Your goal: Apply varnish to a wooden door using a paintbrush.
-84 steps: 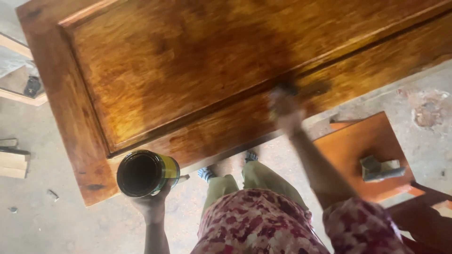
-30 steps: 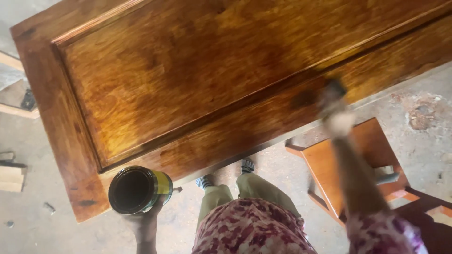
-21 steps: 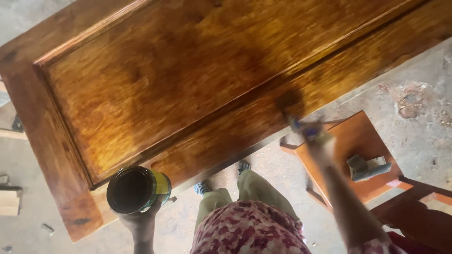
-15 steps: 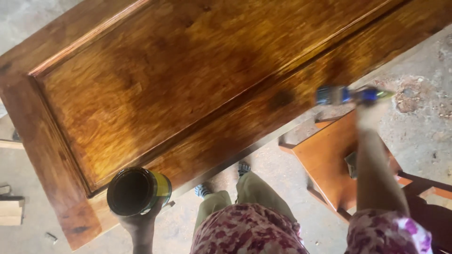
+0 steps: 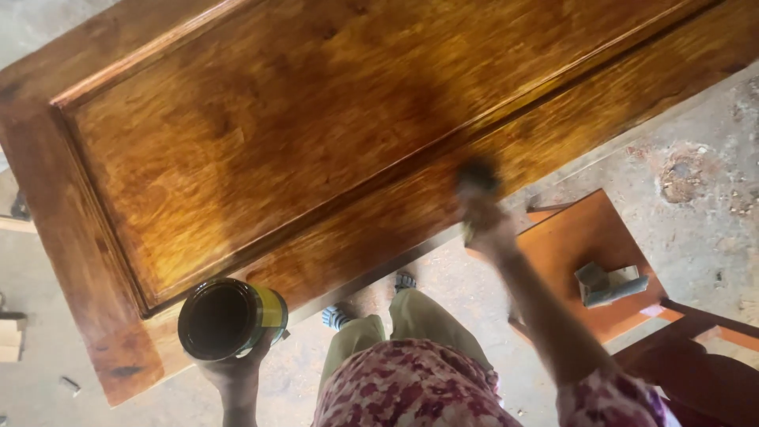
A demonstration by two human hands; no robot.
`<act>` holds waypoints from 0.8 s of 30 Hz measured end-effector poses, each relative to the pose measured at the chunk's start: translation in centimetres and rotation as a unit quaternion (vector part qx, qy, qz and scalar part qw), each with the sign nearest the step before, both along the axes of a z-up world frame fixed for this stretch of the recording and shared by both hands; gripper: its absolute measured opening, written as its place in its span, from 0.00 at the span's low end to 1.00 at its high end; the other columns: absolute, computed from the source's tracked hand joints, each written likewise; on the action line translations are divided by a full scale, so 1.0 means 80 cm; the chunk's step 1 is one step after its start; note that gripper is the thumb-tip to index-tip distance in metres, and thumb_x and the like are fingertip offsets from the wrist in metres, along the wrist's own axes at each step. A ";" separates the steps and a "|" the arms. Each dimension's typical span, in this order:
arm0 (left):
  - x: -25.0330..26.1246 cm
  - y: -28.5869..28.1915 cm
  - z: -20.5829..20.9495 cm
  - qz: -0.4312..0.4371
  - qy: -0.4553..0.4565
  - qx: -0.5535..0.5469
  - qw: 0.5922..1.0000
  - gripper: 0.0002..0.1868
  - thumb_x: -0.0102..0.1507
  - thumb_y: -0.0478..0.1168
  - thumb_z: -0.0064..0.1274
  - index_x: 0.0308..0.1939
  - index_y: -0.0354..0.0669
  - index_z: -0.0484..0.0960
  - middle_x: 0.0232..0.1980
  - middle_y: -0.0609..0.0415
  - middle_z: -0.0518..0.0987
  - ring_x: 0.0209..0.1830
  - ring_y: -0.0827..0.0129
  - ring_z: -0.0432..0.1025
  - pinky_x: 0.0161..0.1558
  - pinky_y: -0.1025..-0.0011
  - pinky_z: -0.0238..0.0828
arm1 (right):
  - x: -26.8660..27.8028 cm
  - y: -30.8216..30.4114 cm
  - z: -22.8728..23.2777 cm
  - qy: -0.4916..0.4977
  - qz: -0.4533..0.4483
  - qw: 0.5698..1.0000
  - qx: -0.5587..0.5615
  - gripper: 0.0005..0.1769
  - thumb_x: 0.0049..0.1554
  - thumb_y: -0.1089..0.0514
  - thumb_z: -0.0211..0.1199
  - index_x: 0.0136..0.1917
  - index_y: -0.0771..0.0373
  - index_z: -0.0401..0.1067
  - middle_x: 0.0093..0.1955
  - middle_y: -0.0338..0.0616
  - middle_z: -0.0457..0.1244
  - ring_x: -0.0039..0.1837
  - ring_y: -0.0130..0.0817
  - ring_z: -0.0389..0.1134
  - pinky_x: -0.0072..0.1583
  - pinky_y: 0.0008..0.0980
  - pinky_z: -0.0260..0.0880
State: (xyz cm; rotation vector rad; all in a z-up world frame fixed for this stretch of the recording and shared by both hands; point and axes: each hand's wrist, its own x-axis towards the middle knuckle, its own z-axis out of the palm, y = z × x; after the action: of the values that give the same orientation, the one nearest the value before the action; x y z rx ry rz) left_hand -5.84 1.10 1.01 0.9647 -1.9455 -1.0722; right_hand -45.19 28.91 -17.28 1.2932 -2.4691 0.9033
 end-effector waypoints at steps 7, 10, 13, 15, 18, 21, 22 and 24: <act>0.021 -0.007 0.004 -0.004 0.008 0.004 1.000 0.54 0.44 0.34 0.74 0.73 0.40 0.64 0.66 0.52 0.76 0.65 0.67 0.72 0.68 0.66 0.71 | -0.011 0.015 0.118 -0.433 -0.068 0.898 -0.023 0.10 0.57 0.61 0.66 0.53 0.55 0.76 0.51 0.40 0.70 0.46 0.31 0.74 0.45 0.29 0.79; 0.040 -0.012 0.002 0.012 0.009 0.029 0.999 0.54 0.44 0.33 0.74 0.73 0.39 0.65 0.65 0.51 0.76 0.64 0.66 0.73 0.67 0.65 0.72 | -0.088 0.039 0.108 -0.114 -0.084 0.987 -0.081 0.07 0.65 0.66 0.58 0.54 0.61 0.76 0.47 0.42 0.72 0.39 0.33 0.72 0.38 0.32 0.73; 0.060 -0.019 0.004 0.023 0.024 0.025 0.999 0.56 0.44 0.34 0.75 0.74 0.39 0.63 0.68 0.51 0.74 0.66 0.66 0.72 0.68 0.64 0.72 | -0.122 0.041 0.080 0.070 -0.178 0.980 -0.055 0.03 0.71 0.61 0.68 0.54 0.60 0.76 0.46 0.45 0.70 0.41 0.38 0.74 0.42 0.35 0.76; 0.079 -0.026 -0.001 0.037 0.024 0.012 0.999 0.58 0.42 0.34 0.75 0.74 0.40 0.62 0.67 0.49 0.74 0.66 0.65 0.72 0.68 0.64 0.72 | -0.117 0.027 0.056 0.079 -0.210 0.974 0.032 0.06 0.61 0.61 0.68 0.52 0.61 0.75 0.47 0.48 0.70 0.42 0.39 0.73 0.41 0.37 0.76; 0.112 -0.038 -0.010 0.046 0.052 0.051 0.996 0.58 0.41 0.35 0.76 0.73 0.40 0.63 0.66 0.49 0.75 0.64 0.66 0.74 0.65 0.65 0.74 | -0.052 -0.026 0.005 -0.017 -0.130 0.988 0.084 0.13 0.53 0.66 0.67 0.51 0.54 0.76 0.47 0.43 0.70 0.48 0.38 0.73 0.47 0.40 0.77; 0.147 -0.056 -0.026 0.054 0.079 0.054 0.994 0.60 0.41 0.37 0.77 0.74 0.41 0.59 0.67 0.50 0.74 0.64 0.67 0.73 0.65 0.66 0.73 | 0.064 -0.109 -0.006 -0.091 -0.119 0.984 0.101 0.19 0.55 0.61 0.69 0.59 0.59 0.71 0.57 0.53 0.65 0.51 0.45 0.71 0.44 0.40 0.76; 0.163 -0.065 -0.035 0.055 0.080 0.056 0.994 0.60 0.41 0.37 0.77 0.74 0.41 0.59 0.67 0.50 0.74 0.64 0.67 0.73 0.65 0.66 0.73 | 0.095 -0.125 -0.005 -0.090 -0.118 0.983 0.103 0.19 0.55 0.61 0.69 0.59 0.59 0.71 0.57 0.53 0.65 0.51 0.45 0.71 0.44 0.40 0.76; 0.197 -0.085 -0.053 0.044 0.094 0.011 0.995 0.62 0.42 0.37 0.77 0.74 0.40 0.55 0.70 0.50 0.71 0.67 0.66 0.70 0.68 0.66 0.70 | 0.158 -0.164 -0.001 0.110 -0.001 0.992 0.065 0.26 0.41 0.57 0.74 0.52 0.57 0.67 0.58 0.50 0.64 0.62 0.52 0.68 0.60 0.55 0.74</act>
State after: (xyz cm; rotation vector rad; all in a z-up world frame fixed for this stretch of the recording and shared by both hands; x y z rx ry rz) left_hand 9.94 -5.73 -3.23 0.9177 -1.7269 -1.0955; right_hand -32.52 15.82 -17.33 1.3506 -2.3892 0.5721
